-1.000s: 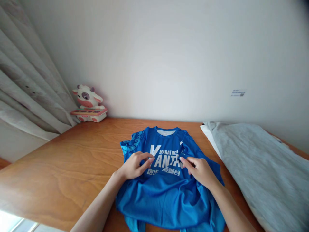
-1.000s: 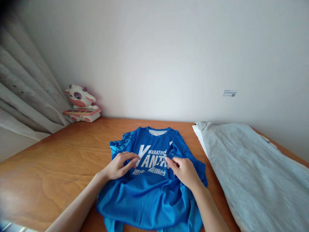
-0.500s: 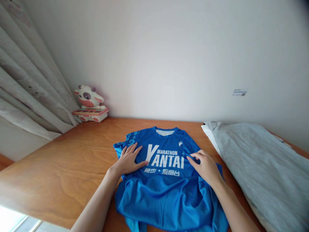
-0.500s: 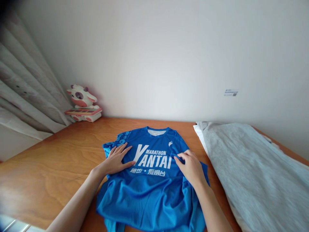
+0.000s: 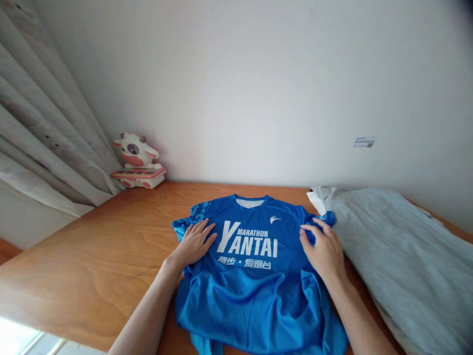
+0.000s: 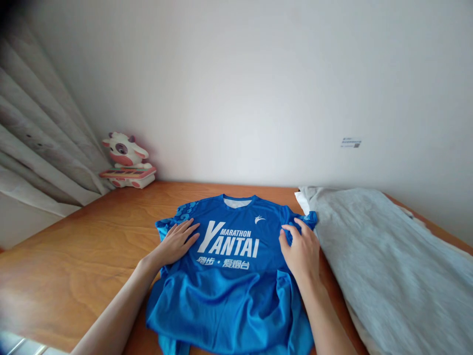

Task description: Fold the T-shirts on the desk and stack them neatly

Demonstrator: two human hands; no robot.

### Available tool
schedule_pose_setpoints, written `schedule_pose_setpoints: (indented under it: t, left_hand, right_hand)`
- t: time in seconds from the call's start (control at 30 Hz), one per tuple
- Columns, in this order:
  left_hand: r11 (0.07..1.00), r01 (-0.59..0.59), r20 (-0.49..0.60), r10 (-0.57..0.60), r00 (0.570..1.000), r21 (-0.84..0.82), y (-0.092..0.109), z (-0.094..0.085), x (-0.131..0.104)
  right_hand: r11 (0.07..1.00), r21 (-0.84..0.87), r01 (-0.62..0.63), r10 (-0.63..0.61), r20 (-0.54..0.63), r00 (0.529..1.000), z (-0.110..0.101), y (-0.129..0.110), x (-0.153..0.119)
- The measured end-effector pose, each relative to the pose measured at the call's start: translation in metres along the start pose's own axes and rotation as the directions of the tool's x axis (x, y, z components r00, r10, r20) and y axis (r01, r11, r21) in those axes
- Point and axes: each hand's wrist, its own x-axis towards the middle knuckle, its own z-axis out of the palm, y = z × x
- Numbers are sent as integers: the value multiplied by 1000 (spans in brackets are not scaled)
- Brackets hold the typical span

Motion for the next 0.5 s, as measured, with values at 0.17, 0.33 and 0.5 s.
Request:
schedule_pose_setpoints:
  t: [0.17,0.33,0.5]
  left_hand:
    - [999,-22,5,21,1000,26,-12,1,1]
    - [999,0,-50,2,999,43,-20,1,1]
    - [999,-7,-26,8,1000,47,-20,-1,0]
  right_hand:
    - [957,-273,-102,128,78,989,-6,-4,-7]
    - [928,-252,-276,326,183,927,-6,32,-8]
    - [825,219,-522,502,141,853,3,46,2]
